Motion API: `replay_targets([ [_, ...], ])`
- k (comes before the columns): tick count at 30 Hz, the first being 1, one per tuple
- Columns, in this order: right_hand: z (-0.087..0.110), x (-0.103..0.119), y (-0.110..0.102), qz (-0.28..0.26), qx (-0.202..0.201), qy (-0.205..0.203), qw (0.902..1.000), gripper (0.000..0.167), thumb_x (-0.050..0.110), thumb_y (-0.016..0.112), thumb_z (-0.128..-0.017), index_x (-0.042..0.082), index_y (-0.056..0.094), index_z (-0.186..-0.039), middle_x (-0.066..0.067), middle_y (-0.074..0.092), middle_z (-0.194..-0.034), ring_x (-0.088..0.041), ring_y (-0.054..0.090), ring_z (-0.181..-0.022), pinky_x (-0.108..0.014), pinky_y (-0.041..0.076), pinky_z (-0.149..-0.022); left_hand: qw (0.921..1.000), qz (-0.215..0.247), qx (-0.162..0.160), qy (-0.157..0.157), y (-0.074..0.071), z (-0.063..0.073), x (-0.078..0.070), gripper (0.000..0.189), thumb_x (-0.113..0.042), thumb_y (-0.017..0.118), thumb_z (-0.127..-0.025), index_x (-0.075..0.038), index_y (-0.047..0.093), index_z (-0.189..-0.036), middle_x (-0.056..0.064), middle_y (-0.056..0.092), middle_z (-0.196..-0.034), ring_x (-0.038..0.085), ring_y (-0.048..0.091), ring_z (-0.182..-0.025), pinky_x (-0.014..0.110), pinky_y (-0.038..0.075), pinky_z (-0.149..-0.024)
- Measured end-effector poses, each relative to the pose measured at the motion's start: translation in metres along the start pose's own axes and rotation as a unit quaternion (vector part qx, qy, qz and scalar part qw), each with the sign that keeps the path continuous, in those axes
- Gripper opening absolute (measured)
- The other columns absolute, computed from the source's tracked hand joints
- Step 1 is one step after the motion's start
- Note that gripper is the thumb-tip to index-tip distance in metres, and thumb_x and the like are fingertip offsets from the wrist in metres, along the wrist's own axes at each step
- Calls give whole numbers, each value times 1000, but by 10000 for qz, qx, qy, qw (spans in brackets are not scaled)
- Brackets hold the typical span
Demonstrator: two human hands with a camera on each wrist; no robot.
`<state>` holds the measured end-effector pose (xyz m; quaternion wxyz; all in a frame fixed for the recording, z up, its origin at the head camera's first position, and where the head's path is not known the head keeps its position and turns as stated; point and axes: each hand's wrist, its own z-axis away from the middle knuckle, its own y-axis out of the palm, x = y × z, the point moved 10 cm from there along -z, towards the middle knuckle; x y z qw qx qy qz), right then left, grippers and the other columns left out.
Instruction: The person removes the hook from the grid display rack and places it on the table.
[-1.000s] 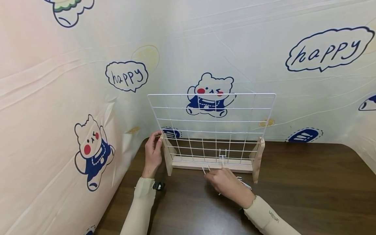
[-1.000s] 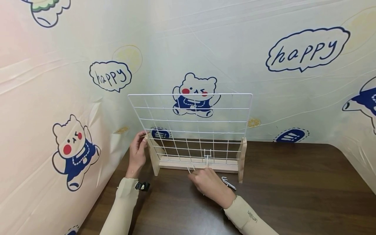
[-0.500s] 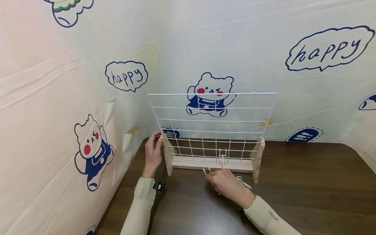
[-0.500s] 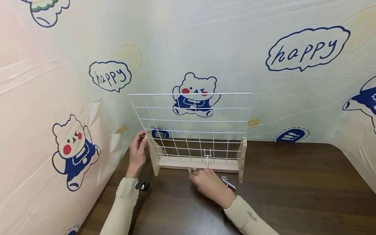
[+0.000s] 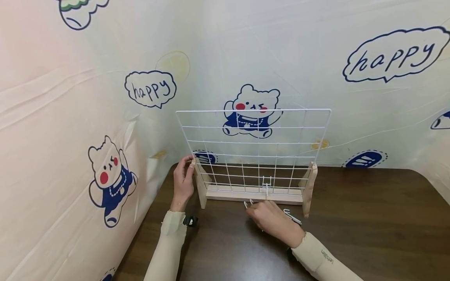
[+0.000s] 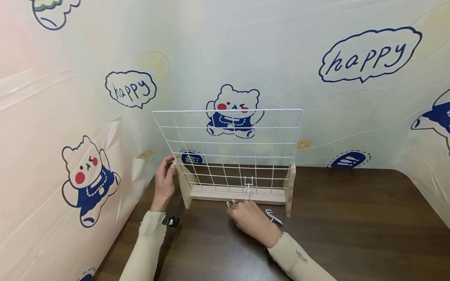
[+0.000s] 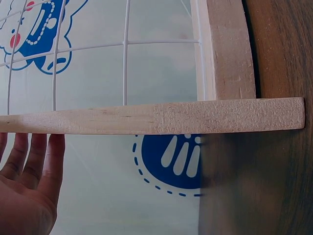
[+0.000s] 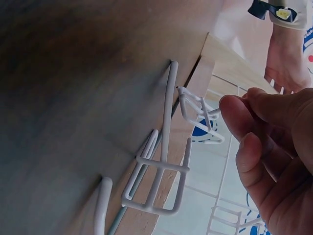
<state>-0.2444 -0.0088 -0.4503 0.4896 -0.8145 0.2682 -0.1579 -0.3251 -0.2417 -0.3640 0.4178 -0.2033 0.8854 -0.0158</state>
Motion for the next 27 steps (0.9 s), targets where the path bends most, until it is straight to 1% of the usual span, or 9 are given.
replay_targets([
  [6, -1, -2, -2, 32, -50, 19, 10000, 32, -9, 68, -82, 18, 57, -68, 7, 66, -66, -10, 63, -58, -29, 45, -48, 10000, -11, 17, 55, 0, -2, 0, 26, 6, 48, -102, 21, 60, -120, 36, 65, -113, 9, 59, -98, 9, 43, -85],
  [14, -1, 1, 0, -5, -102, -43, 9999, 33, -9, 67, -79, 18, 54, -66, 8, 66, -65, -9, 60, -55, -28, 45, -47, 10000, -89, 3, 46, -1, 0, -1, 25, 7, 49, -101, 18, 62, -119, 35, 66, -113, 12, 60, -97, 9, 43, -84],
  [21, -4, 4, -2, 35, -165, -116, 9998, 30, -2, 73, -83, 18, 58, -67, 9, 68, -66, -9, 61, -54, -28, 46, -47, 10000, -5, 21, 13, 0, -2, 0, 26, 5, 48, -102, 20, 61, -120, 36, 66, -114, 11, 59, -97, 9, 43, -84],
  [27, -4, 7, 0, -35, -87, -95, 9999, 30, -3, 73, -83, 18, 58, -66, 9, 67, -65, -9, 61, -54, -27, 46, -48, 10000, 11, 16, -53, 0, 0, 1, 26, 5, 48, -102, 19, 61, -120, 36, 65, -114, 11, 59, -98, 9, 43, -85],
])
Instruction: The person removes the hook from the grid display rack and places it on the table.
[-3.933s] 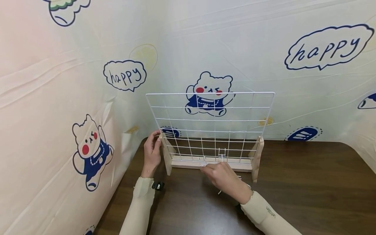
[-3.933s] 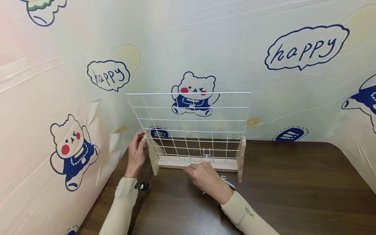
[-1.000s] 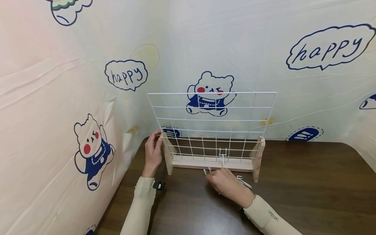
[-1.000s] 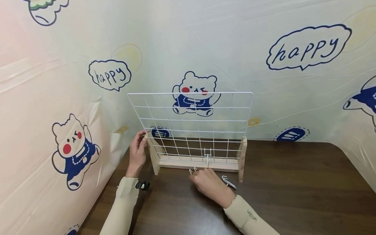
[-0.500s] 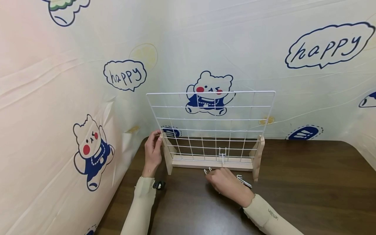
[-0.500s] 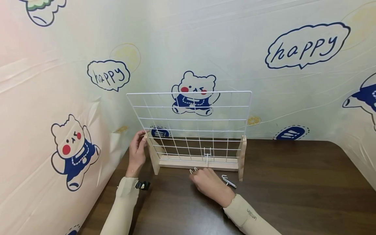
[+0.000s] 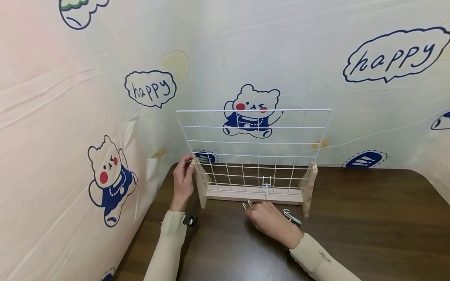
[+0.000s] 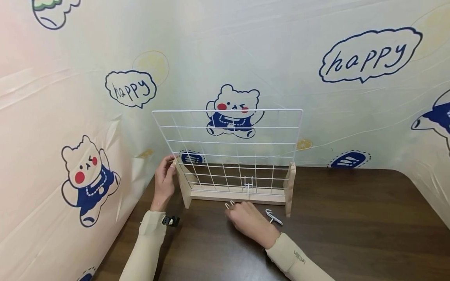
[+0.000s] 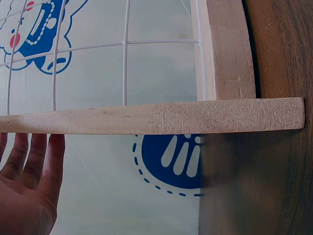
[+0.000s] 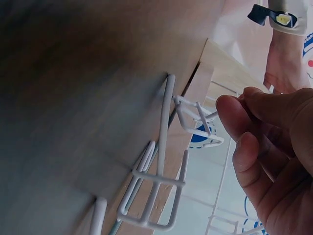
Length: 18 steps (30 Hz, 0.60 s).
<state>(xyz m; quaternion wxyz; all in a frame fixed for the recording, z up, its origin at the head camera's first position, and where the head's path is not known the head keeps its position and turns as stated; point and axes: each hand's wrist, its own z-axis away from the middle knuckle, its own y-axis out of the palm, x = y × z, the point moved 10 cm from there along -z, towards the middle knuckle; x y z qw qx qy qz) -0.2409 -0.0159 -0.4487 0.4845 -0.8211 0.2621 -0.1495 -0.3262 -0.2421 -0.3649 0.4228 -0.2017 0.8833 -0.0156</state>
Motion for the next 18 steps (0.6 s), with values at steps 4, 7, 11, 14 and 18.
replay_targets([
  [4, -1, 4, 2, -80, 126, 1, 9999, 31, -2, 71, -84, 19, 58, -66, 9, 66, -65, -9, 62, -55, -27, 45, -48, 10000, 8, 15, -58, 0, 1, 0, 26, 5, 48, -103, 18, 61, -121, 36, 64, -116, 11, 58, -99, 8, 42, -86],
  [7, -1, 5, 4, -103, 180, 26, 9998, 31, -2, 71, -84, 19, 57, -66, 10, 66, -65, -10, 61, -55, -28, 44, -48, 10000, 32, 13, -83, 0, 1, 0, 25, 5, 48, -103, 19, 61, -120, 37, 64, -115, 12, 58, -99, 9, 42, -86],
  [11, -1, 6, 5, -74, 209, 28, 9997, 32, -1, 71, -84, 20, 57, -65, 10, 65, -64, -10, 60, -54, -28, 44, -47, 10000, 52, 5, -84, 0, 1, 0, 25, 5, 48, -103, 18, 61, -120, 37, 64, -115, 11, 58, -99, 9, 43, -86],
  [14, -2, 7, 6, -77, 249, 9, 9997, 32, -2, 71, -84, 20, 57, -65, 10, 64, -63, -9, 59, -53, -27, 43, -47, 10000, 59, 3, -78, 0, 1, 0, 25, 4, 48, -103, 18, 61, -120, 36, 64, -115, 9, 59, -99, 9, 43, -86],
  [18, -4, 7, 8, -156, 327, 36, 9993, 32, -1, 71, -84, 20, 57, -64, 11, 64, -62, -8, 55, -51, -27, 41, -46, 9999, 70, 6, -87, 0, 0, 1, 26, 4, 48, -103, 18, 61, -120, 36, 64, -115, 7, 59, -99, 9, 43, -84],
])
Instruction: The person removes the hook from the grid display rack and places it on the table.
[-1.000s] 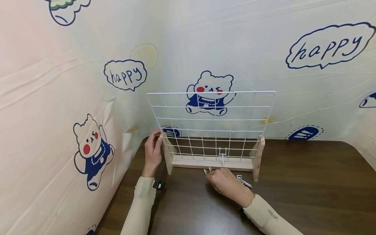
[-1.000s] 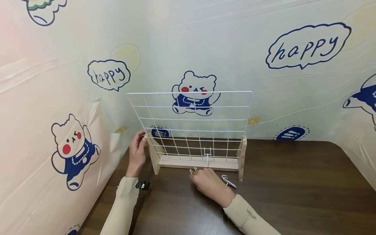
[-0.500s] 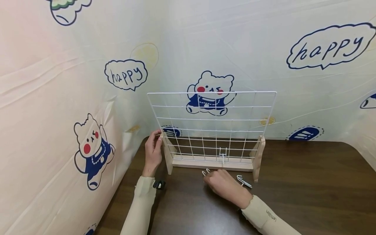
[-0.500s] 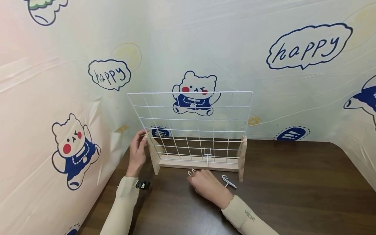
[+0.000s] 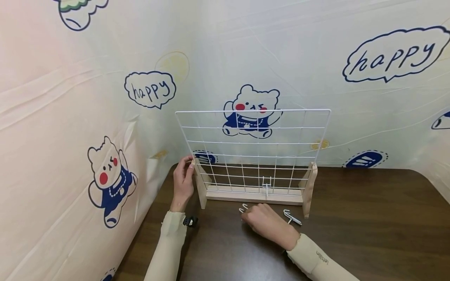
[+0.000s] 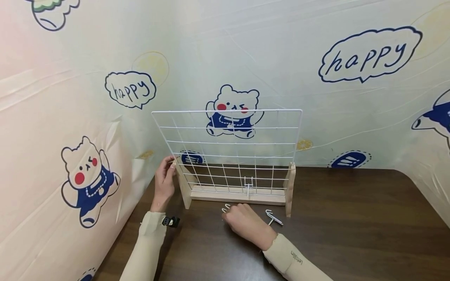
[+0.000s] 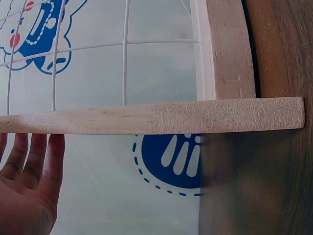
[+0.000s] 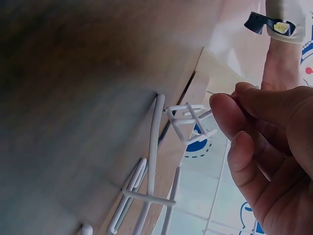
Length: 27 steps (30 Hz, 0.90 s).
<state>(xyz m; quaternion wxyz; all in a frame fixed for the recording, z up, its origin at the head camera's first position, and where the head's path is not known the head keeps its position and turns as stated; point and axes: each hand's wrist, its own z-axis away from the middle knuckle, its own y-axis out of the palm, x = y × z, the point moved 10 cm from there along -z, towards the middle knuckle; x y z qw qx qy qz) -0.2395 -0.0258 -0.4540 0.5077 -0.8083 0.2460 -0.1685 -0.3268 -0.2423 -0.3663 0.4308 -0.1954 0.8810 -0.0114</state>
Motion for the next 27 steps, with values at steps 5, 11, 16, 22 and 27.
replay_targets([
  [5, -1, -1, 2, -22, 70, 61, 10000, 34, 1, 70, -86, 21, 55, -63, 11, 63, -60, -7, 52, -49, -27, 38, -44, 10000, -13, -20, -11, -1, 0, 1, 25, 4, 48, -103, 18, 61, -120, 36, 65, -115, 8, 59, -99, 9, 43, -84],
  [11, -3, -1, 7, 78, 145, 129, 9998, 36, 8, 70, -91, 22, 56, -62, 10, 61, -58, -9, 53, -48, -29, 38, -44, 10000, -4, -20, 22, 0, 0, 1, 25, 4, 48, -103, 17, 61, -120, 36, 64, -115, 7, 58, -99, 9, 42, -85],
  [16, -4, 0, 8, 156, 185, 149, 9996, 35, 15, 71, -95, 22, 60, -63, 9, 63, -58, -9, 55, -48, -30, 41, -44, 10000, -3, -12, 19, 0, 0, 1, 25, 4, 48, -103, 17, 61, -120, 35, 64, -114, 7, 58, -97, 9, 42, -83],
  [22, -5, 1, 10, 19, 366, 133, 9992, 33, 12, 72, -93, 21, 61, -63, 8, 62, -57, -8, 52, -48, -29, 42, -45, 9999, -105, 0, 63, -1, -1, 0, 25, 4, 48, -103, 17, 62, -120, 34, 66, -112, 9, 57, -91, 10, 43, -77],
  [27, -5, 3, 13, -105, 590, 122, 9981, 33, 14, 72, -95, 20, 62, -64, 7, 63, -57, -6, 51, -48, -29, 44, -47, 9999, -131, 10, 103, -1, 0, -1, 25, 4, 48, -103, 16, 62, -120, 34, 66, -112, 9, 58, -92, 10, 43, -78],
])
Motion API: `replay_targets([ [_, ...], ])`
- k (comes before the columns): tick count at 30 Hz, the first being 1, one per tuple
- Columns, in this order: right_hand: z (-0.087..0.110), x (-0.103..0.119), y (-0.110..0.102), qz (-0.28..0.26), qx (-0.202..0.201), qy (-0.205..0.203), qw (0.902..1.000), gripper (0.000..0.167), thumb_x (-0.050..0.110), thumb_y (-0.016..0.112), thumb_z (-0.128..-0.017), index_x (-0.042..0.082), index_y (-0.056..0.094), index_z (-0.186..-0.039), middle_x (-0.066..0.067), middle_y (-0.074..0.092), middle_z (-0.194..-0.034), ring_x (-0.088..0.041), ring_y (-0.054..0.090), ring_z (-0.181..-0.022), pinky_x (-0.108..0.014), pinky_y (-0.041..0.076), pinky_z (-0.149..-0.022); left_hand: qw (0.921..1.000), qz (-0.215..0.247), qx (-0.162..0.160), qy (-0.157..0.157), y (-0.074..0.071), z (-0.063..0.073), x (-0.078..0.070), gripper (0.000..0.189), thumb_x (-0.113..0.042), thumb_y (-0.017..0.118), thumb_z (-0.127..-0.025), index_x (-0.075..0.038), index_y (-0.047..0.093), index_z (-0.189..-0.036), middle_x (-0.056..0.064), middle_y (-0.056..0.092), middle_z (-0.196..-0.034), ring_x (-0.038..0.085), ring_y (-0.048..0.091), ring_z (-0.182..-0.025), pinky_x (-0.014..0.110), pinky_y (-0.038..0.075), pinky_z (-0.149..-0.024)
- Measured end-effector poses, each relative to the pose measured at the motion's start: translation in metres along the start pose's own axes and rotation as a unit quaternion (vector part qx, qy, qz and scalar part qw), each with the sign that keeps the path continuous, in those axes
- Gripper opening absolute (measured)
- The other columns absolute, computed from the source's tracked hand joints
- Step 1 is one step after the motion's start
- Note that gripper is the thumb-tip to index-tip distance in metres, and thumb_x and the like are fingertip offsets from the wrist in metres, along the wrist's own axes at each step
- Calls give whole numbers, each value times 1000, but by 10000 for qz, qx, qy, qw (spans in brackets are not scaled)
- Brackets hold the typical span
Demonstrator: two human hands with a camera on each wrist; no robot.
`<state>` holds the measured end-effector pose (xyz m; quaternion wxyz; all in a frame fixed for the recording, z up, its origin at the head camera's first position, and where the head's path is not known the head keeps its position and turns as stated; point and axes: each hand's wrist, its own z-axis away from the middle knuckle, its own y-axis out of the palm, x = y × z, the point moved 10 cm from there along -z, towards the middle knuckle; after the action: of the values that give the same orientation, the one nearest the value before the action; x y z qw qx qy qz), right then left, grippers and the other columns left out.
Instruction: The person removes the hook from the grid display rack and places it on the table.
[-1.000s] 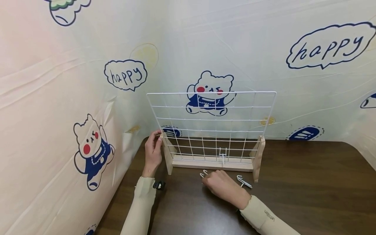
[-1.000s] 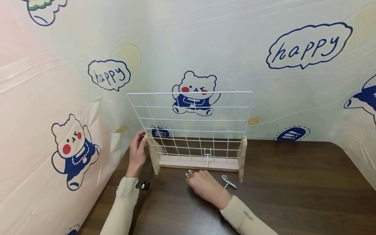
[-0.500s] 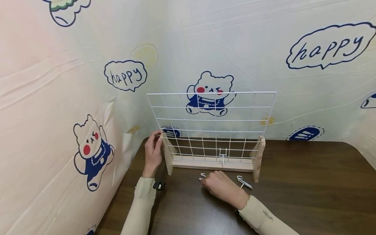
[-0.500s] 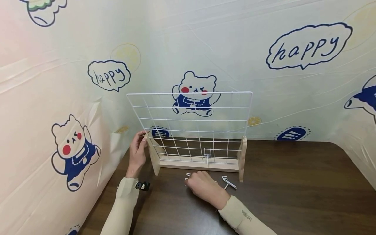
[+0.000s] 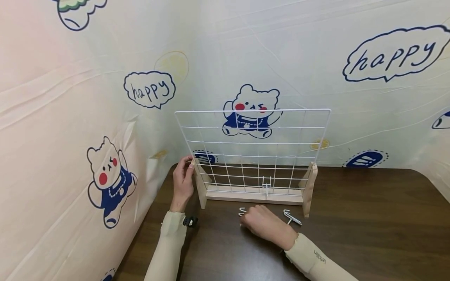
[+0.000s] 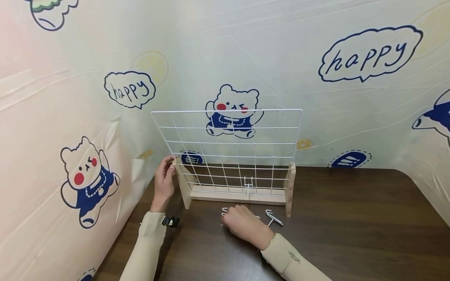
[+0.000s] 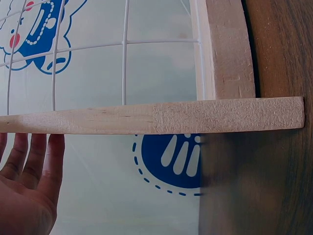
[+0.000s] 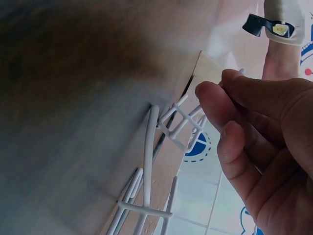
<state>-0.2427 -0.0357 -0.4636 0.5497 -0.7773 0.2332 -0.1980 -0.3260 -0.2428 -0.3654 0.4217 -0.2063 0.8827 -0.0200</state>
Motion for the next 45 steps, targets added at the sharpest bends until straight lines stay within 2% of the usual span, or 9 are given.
replay_targets([
  [8, 1, 3, 4, -115, 248, 41, 9996, 31, 17, 72, -94, 21, 65, -64, 8, 63, -58, -6, 52, -49, -29, 44, -48, 9999, 73, 20, -73, 1, 1, 1, 25, 4, 48, -103, 17, 61, -120, 35, 65, -113, 10, 58, -94, 9, 44, -80],
  [23, 0, 7, 7, 92, 296, -145, 9994, 31, 19, 76, -92, 21, 65, -64, 6, 65, -59, -8, 56, -51, -29, 43, -48, 9999, 72, 8, -72, 2, 0, 3, 26, 3, 48, -103, 17, 61, -122, 35, 65, -116, 8, 58, -98, 8, 43, -83],
  [31, 0, 8, 9, 68, 351, -149, 9992, 32, 21, 76, -93, 21, 65, -63, 6, 65, -60, -9, 58, -52, -29, 43, -49, 10000, 63, 20, -70, 1, 1, 3, 25, 3, 48, -104, 15, 62, -121, 34, 65, -112, 10, 56, -90, 9, 43, -77],
  [38, 0, 9, 8, 80, 327, -173, 9993, 34, 20, 75, -93, 21, 64, -62, 6, 65, -59, -10, 58, -52, -29, 43, -49, 10000, 67, 28, -67, 1, 1, 3, 27, 3, 47, -104, 17, 61, -122, 34, 65, -115, 8, 58, -97, 8, 43, -82],
  [45, -1, 9, 9, 115, 365, -192, 9991, 32, 23, 75, -94, 21, 66, -63, 6, 66, -61, -11, 59, -53, -30, 44, -49, 9999, 104, -13, -31, 1, 0, 4, 26, 3, 48, -103, 17, 61, -121, 34, 65, -111, 8, 57, -91, 9, 43, -77],
])
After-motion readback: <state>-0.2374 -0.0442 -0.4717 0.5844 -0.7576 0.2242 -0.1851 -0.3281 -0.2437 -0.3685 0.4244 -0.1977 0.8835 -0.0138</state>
